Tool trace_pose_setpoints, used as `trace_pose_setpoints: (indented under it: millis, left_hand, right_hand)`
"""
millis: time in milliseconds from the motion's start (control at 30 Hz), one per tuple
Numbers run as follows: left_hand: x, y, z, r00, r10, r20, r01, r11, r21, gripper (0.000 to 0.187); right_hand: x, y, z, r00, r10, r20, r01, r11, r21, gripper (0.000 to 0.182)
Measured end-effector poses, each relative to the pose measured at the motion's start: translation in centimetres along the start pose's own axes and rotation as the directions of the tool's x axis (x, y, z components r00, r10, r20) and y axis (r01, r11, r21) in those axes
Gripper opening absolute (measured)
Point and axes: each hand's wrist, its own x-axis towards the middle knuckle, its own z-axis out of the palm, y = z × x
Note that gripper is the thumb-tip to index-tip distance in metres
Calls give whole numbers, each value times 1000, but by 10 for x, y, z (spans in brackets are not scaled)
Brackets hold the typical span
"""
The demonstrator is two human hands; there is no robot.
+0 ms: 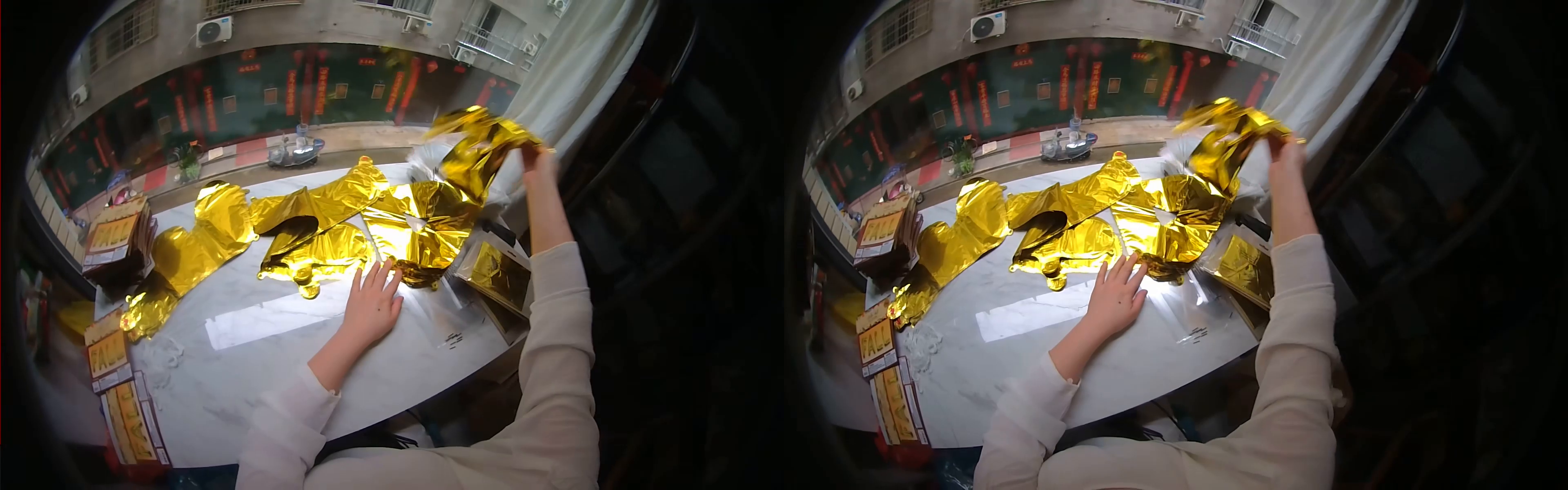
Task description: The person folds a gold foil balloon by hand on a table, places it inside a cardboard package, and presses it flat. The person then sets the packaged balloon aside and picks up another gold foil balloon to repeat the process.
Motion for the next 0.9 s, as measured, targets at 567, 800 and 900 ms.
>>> trace_pose_setpoints:
  millis: [567, 800, 900]
  left_hand:
    - [-22, -1, -83, 993, -108, 57, 105, 517, -850, 57]
    - [-192, -175, -164, 998, 23, 63, 63, -5, -998, 59]
    - [-192, -142, -223, 929, -188, 318, 209, -444, -871, 65]
  right_hand:
    - [-425, -44, 63, -409, -38, 912, 851, 346, 396, 14]
    - [-460, 18, -23, -573, 36, 819, 706, 528, 471, 19]
    - [-447, 36, -47, -461, 135, 877, 795, 502, 341, 19]
